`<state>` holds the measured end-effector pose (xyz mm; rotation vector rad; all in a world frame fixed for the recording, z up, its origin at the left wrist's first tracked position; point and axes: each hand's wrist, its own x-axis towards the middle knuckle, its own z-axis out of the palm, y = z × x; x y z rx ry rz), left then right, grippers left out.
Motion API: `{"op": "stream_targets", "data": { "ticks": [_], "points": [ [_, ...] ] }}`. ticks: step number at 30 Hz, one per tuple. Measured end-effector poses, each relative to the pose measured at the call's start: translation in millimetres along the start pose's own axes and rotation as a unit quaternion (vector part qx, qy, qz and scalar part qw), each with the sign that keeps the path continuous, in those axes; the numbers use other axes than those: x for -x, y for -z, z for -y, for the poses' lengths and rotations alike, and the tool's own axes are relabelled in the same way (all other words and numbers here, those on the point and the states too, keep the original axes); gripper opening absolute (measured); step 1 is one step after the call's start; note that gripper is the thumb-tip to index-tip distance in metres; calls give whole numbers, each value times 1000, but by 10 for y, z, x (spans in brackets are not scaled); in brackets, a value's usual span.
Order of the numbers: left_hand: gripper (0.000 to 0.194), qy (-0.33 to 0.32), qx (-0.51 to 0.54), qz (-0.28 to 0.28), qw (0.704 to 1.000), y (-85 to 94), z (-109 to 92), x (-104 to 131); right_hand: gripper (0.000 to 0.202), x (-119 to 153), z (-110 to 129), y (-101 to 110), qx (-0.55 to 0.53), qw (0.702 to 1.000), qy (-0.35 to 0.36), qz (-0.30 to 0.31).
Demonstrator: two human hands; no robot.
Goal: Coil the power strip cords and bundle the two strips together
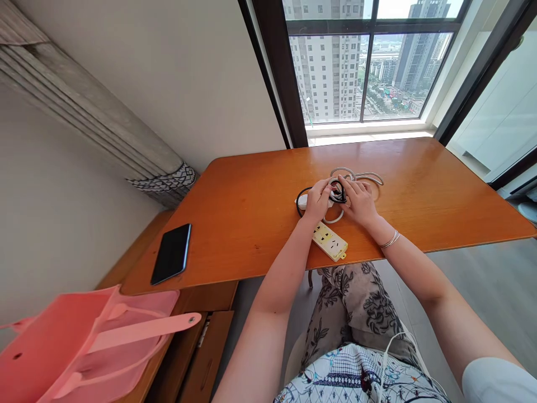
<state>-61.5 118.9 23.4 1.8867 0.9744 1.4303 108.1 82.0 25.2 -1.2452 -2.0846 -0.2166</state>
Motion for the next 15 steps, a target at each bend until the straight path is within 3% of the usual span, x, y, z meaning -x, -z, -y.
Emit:
{"op": "stream_targets", "data": {
  "ticks": [4, 7, 15],
  "points": [
    [57, -42, -25, 68, 997, 7, 6, 30, 61, 1, -105, -46, -32, 998, -36, -52],
    [70, -74, -88, 86, 990, 6, -21, 47, 58, 1, -174, -75, -54, 993, -62, -87],
    [55, -128, -136, 72, 980, 6, -37, 33, 47, -1, -297, -101, -102, 985, -74, -120]
  ]
}}
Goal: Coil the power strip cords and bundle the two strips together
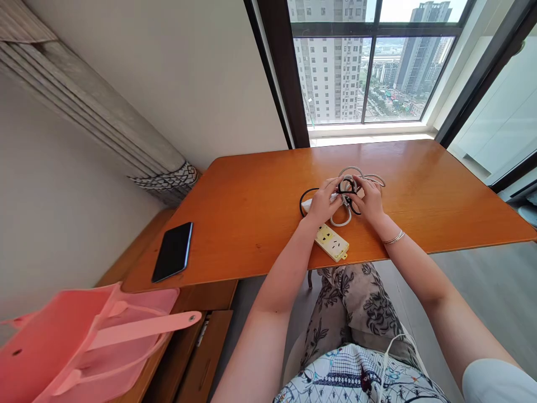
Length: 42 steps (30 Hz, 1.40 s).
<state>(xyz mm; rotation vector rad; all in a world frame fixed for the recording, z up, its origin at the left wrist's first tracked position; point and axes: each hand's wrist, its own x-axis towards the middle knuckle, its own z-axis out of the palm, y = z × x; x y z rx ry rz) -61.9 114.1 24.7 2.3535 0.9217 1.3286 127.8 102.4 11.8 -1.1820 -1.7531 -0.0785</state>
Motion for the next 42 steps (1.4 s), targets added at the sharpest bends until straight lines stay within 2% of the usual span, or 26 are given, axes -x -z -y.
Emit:
{"op": "stream_targets", "data": {
  "ticks": [9, 14, 22, 26, 30, 33, 38, 42],
  "points": [
    [44, -19, -39, -13, 999, 22, -21, 12, 32, -30, -17, 8, -35, 999, -12, -7],
    [26, -14, -38, -42, 998, 23, -50, -1, 24, -41, 17, 28, -52, 998, -17, -16],
    [22, 15, -4, -67, 998, 31, -67, -15, 30, -21, 218, 73, -109, 994, -13, 22],
    [20, 46, 8, -98, 994, 60, -113, -10, 31, -16, 188, 43, -142, 989, -47, -11],
    [18, 10, -2, -9, 1000, 102, -179, -4, 28, -15, 112, -3, -137, 983, -96, -73],
    [11, -5, 0, 44, 999, 109, -207, -5, 29, -21, 35, -27, -168, 972, -133, -95],
    [5, -9, 24, 62, 998, 112, -215, -9, 46, -28, -147, -96, -208, 943, -237, -109],
    [20, -25, 75, 82, 993, 124, -222, -8, 59, -25, -234, -177, -305, 902, -297, -75]
  ]
}}
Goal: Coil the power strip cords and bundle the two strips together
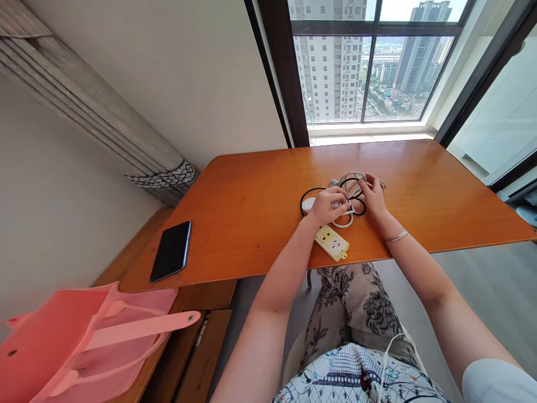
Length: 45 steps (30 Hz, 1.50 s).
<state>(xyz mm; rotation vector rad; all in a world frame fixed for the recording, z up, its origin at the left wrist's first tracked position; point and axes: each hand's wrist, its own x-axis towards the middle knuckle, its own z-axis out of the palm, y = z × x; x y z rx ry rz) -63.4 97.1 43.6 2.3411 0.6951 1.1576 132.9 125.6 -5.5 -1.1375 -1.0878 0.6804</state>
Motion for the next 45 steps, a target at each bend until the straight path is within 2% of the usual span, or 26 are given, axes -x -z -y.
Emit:
{"op": "stream_targets", "data": {
  "ticks": [2, 5, 7, 10, 11, 13, 16, 19, 23, 27, 30, 33, 37, 41, 45],
  "points": [
    [28, 2, 9, 21, 1000, -7, 3, 0, 56, 4, -4, -16, -28, 999, -21, 40],
    [29, 9, -10, 31, 999, -38, 17, -3, 51, 34, 54, -26, -38, 995, -47, 84],
    [24, 16, -33, -1, 999, -58, 30, -7, 52, 56, 112, -25, -52, 991, -53, 110],
    [6, 34, -71, -65, 995, -66, 54, -14, 52, 82, 192, -25, -66, 990, -16, 126],
    [15, 43, -83, -70, 993, -64, 64, -15, 52, 90, 212, -26, -63, 990, 1, 126],
    [34, 64, -102, -44, 992, -58, 79, -15, 51, 104, 240, -31, -51, 991, 29, 118],
    [44, 77, -122, 25, 989, -53, 88, -10, 47, 124, 255, -33, -41, 994, 47, 93],
    [45, 76, -147, 50, 985, -57, 90, -5, 42, 137, 251, -24, -45, 995, 41, 74],
    [33, 85, -177, 42, 980, -80, 113, -4, 35, 145, 245, -9, -50, 995, 47, 67],
    [19, 97, -175, -5, 980, -104, 153, -19, 35, 150, 265, 9, -49, 993, 56, 88],
    [25, 111, -167, -72, 977, -87, 182, -36, 36, 146, 280, 24, -40, 993, 63, 95],
    [30, 129, -144, -143, 971, -25, 208, -46, 40, 145, 259, 21, 20, 990, 87, 111],
    [35, 139, -104, -214, 961, 88, 236, -40, 58, 169, 176, -15, 112, 978, 87, 155],
    [41, 120, -23, -242, 963, 148, 246, -37, 79, 195, 113, -43, 141, 965, 74, 207],
    [48, 100, 48, -218, 970, 140, 200, -43, 89, 201, 134, -53, 113, 966, 43, 229]
  ]
}}
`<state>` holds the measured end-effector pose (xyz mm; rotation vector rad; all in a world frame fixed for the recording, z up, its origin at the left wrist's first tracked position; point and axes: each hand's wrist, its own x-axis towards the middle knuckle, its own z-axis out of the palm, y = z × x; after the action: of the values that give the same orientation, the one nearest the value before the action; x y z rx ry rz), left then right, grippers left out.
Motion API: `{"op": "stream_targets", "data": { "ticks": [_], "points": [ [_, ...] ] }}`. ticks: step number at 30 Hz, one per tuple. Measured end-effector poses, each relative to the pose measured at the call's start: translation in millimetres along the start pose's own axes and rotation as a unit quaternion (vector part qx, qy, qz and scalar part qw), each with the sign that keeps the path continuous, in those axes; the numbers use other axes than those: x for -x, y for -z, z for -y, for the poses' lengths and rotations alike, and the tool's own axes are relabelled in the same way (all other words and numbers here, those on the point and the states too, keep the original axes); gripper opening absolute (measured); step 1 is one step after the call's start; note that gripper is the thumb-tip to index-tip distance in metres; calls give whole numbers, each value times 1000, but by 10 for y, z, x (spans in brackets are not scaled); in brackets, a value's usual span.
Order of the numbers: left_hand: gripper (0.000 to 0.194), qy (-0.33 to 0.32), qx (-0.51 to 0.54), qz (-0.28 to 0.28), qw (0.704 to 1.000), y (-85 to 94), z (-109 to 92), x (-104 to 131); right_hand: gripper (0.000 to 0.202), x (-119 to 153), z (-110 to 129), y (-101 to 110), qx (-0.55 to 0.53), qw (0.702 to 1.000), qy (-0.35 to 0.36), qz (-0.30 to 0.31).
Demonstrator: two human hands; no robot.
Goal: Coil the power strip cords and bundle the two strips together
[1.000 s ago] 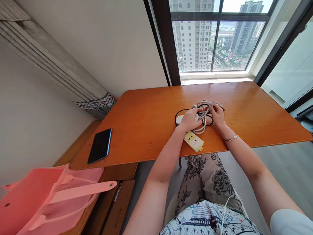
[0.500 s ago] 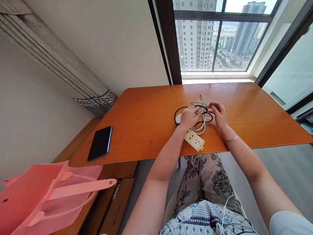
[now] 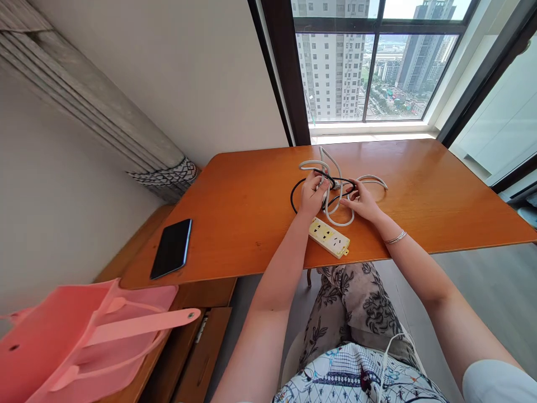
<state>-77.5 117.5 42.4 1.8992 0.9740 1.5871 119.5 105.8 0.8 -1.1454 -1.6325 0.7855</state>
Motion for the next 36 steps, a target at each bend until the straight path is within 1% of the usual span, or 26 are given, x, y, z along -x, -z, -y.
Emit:
{"op": "stream_targets", "data": {
  "ticks": [3, 5, 7, 8, 10, 12, 14, 16, 19, 21, 24, 27, 28, 32, 34, 36],
  "points": [
    [47, -4, 23, 67, 997, -10, -70, 26, 85, -7, 37, 0, -19, 999, -38, 14],
    [45, -11, 31, 110, 993, -6, -115, 44, 72, -13, 51, -2, -25, 998, -59, 26],
    [44, -26, 39, 139, 989, 6, -145, 56, 54, -19, 57, -3, -40, 996, -68, 30],
    [43, -35, 42, 148, 988, 12, -153, 58, 47, -23, 58, -1, -56, 996, -69, 22],
    [42, -45, 46, 155, 986, 21, -155, 57, 40, -33, 62, 12, -102, 992, -79, -10],
    [39, -42, 48, 142, 988, 18, -148, 53, 39, -50, 69, 40, -147, 983, -93, -58],
    [34, -26, 54, 115, 992, 2, -139, 54, 38, -71, 77, 75, -170, 975, -86, -112],
    [29, -6, 61, 89, 994, -21, -133, 63, 38, -91, 84, 105, -173, 969, -51, -169],
    [20, 9, 64, 77, 995, -49, -125, 83, 37, -101, 92, 125, -158, 958, -1, -238],
    [16, 5, 67, 72, 995, -55, -119, 92, 36, -93, 100, 126, -144, 950, 17, -277],
    [12, -18, 69, 57, 996, -46, -105, 94, 37, -71, 119, 130, -121, 936, 46, -328],
    [5, -40, 50, 42, 997, -26, -80, 90, 38, -55, 138, 140, -103, 926, 80, -356],
    [6, -45, 40, 34, 998, -19, -70, 88, 38, -53, 141, 143, -100, 923, 88, -360],
    [25, -64, -1, -9, 998, -5, -23, 83, 40, -49, 134, 138, -110, 921, 111, -357],
    [35, -53, -2, -33, 998, -9, -8, 83, 40, -48, 120, 130, -118, 922, 118, -349],
    [44, -26, 13, -52, 998, -17, -4, 85, 38, -51, 101, 125, -124, 921, 122, -347]
  ]
}}
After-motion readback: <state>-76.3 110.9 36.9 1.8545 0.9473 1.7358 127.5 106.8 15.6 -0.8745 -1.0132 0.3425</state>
